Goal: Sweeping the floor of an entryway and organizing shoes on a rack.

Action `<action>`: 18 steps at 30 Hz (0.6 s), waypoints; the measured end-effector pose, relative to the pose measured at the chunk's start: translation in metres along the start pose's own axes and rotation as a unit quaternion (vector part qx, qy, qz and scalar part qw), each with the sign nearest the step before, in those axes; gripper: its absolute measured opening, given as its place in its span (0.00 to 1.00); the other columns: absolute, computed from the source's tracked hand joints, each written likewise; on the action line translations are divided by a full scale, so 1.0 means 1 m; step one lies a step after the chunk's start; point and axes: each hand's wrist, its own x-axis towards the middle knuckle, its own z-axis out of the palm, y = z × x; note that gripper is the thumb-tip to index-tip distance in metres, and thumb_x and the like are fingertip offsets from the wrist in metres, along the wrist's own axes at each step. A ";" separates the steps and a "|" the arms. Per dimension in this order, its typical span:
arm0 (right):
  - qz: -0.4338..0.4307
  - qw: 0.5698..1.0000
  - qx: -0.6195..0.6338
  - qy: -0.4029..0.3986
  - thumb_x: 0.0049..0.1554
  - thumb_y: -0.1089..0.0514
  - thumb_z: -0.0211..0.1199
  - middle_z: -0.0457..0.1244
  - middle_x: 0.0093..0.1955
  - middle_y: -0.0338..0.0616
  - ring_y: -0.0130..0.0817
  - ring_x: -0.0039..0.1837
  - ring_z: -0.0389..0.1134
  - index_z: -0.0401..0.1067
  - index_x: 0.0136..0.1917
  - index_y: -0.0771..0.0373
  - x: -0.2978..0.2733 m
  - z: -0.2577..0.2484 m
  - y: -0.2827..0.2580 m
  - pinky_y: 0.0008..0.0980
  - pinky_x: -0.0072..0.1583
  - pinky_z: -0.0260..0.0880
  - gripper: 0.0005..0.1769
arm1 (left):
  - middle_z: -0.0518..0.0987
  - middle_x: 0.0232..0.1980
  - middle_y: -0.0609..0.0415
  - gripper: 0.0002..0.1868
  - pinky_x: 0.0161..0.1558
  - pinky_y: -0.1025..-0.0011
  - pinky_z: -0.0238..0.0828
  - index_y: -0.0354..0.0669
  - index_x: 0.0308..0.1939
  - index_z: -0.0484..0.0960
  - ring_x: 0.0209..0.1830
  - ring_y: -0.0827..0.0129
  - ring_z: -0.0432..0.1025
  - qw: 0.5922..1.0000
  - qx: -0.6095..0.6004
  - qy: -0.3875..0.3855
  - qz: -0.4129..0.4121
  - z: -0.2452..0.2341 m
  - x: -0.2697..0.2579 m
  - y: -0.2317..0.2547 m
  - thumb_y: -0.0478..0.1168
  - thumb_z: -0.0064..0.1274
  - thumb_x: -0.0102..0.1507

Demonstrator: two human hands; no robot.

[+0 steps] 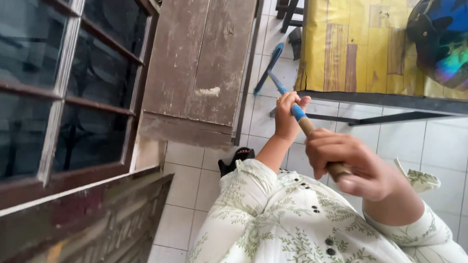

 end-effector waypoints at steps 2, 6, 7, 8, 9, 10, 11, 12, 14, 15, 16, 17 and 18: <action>0.068 0.996 -0.041 -0.040 0.66 0.33 0.46 0.62 0.39 0.44 0.43 0.46 0.65 0.69 0.38 0.64 0.012 0.005 0.014 0.43 0.59 0.62 0.33 | 0.72 0.33 0.49 0.18 0.42 0.56 0.66 0.41 0.30 0.69 0.37 0.47 0.68 1.000 -0.015 -0.027 0.002 -0.008 0.018 -0.019 0.44 0.63 0.63; 0.195 0.976 -0.082 -0.054 0.65 0.48 0.51 0.58 0.38 0.43 0.46 0.55 0.64 0.63 0.36 0.62 0.049 0.018 0.047 0.52 0.73 0.54 0.20 | 0.74 0.34 0.51 0.18 0.44 0.56 0.65 0.43 0.28 0.71 0.40 0.51 0.71 0.986 -0.012 -0.162 0.045 -0.024 0.071 -0.068 0.48 0.63 0.61; 0.198 0.976 -0.087 -0.036 0.65 0.52 0.51 0.59 0.40 0.43 0.48 0.61 0.62 0.64 0.38 0.62 0.054 0.021 0.057 0.50 0.72 0.57 0.16 | 0.74 0.33 0.52 0.19 0.44 0.56 0.66 0.44 0.27 0.72 0.41 0.52 0.72 0.974 0.001 -0.220 0.052 -0.024 0.080 -0.085 0.51 0.64 0.59; 0.201 0.975 -0.091 -0.032 0.65 0.52 0.51 0.59 0.40 0.43 0.48 0.61 0.62 0.64 0.38 0.62 0.058 0.023 0.069 0.50 0.72 0.57 0.16 | 0.74 0.33 0.52 0.19 0.44 0.56 0.66 0.44 0.27 0.72 0.41 0.52 0.72 0.973 -0.004 -0.224 0.053 -0.022 0.093 -0.098 0.51 0.64 0.59; 0.209 0.972 -0.104 -0.016 0.64 0.52 0.53 0.59 0.42 0.45 0.49 0.62 0.61 0.64 0.38 0.62 0.063 0.028 0.079 0.49 0.69 0.58 0.16 | 0.75 0.35 0.53 0.19 0.44 0.56 0.66 0.44 0.27 0.73 0.42 0.53 0.72 0.958 0.015 -0.281 0.062 -0.022 0.103 -0.110 0.52 0.64 0.58; 0.218 0.969 -0.118 0.000 0.63 0.52 0.55 0.58 0.43 0.47 0.49 0.63 0.60 0.64 0.37 0.62 0.067 0.032 0.089 0.49 0.67 0.58 0.15 | 0.75 0.36 0.54 0.20 0.44 0.56 0.67 0.45 0.28 0.73 0.44 0.54 0.72 0.938 0.034 -0.337 0.071 -0.022 0.113 -0.122 0.53 0.64 0.57; 0.222 0.968 -0.118 0.008 0.63 0.52 0.55 0.58 0.43 0.47 0.49 0.63 0.60 0.64 0.37 0.62 0.067 0.038 0.102 0.49 0.67 0.58 0.15 | 0.75 0.36 0.54 0.20 0.44 0.56 0.67 0.45 0.28 0.73 0.44 0.54 0.72 0.936 0.031 -0.344 0.072 -0.024 0.122 -0.131 0.53 0.64 0.57; 0.210 0.967 -0.133 0.048 0.62 0.52 0.55 0.58 0.43 0.46 0.48 0.60 0.61 0.64 0.37 0.62 0.065 0.044 0.114 0.47 0.65 0.60 0.15 | 0.76 0.37 0.55 0.19 0.44 0.55 0.66 0.45 0.28 0.74 0.45 0.54 0.72 0.919 0.046 -0.381 0.090 -0.025 0.130 -0.139 0.52 0.65 0.57; 0.202 0.963 -0.153 0.095 0.61 0.52 0.55 0.57 0.42 0.46 0.47 0.58 0.61 0.63 0.37 0.62 0.066 0.053 0.130 0.45 0.63 0.62 0.15 | 0.76 0.38 0.56 0.18 0.44 0.53 0.66 0.46 0.28 0.75 0.46 0.55 0.72 0.897 0.055 -0.423 0.115 -0.021 0.145 -0.150 0.52 0.65 0.56; 0.170 0.962 -0.166 0.136 0.62 0.53 0.54 0.57 0.42 0.46 0.47 0.56 0.62 0.63 0.38 0.62 0.067 0.055 0.137 0.45 0.62 0.62 0.14 | 0.76 0.38 0.57 0.17 0.44 0.53 0.66 0.47 0.28 0.76 0.47 0.56 0.72 0.885 0.075 -0.442 0.128 -0.016 0.152 -0.154 0.52 0.65 0.56; 0.137 0.958 -0.179 0.176 0.62 0.54 0.53 0.57 0.42 0.45 0.47 0.55 0.62 0.62 0.38 0.62 0.067 0.057 0.143 0.45 0.61 0.63 0.13 | 0.77 0.37 0.58 0.16 0.45 0.52 0.66 0.48 0.27 0.76 0.48 0.57 0.72 0.871 0.095 -0.460 0.140 -0.012 0.159 -0.158 0.51 0.65 0.56; 0.139 0.957 -0.183 0.180 0.62 0.54 0.53 0.57 0.42 0.45 0.47 0.55 0.62 0.62 0.38 0.62 0.068 0.055 0.148 0.45 0.61 0.63 0.13 | 0.77 0.37 0.58 0.16 0.45 0.52 0.66 0.48 0.27 0.76 0.48 0.57 0.72 0.870 0.091 -0.463 0.143 -0.008 0.164 -0.157 0.51 0.65 0.56; 0.123 0.950 -0.189 0.215 0.62 0.54 0.51 0.57 0.42 0.45 0.47 0.54 0.62 0.62 0.38 0.62 0.068 0.054 0.152 0.46 0.61 0.65 0.13 | 0.77 0.37 0.59 0.15 0.47 0.49 0.65 0.48 0.27 0.77 0.48 0.57 0.72 0.866 0.104 -0.466 0.149 -0.005 0.168 -0.155 0.51 0.65 0.56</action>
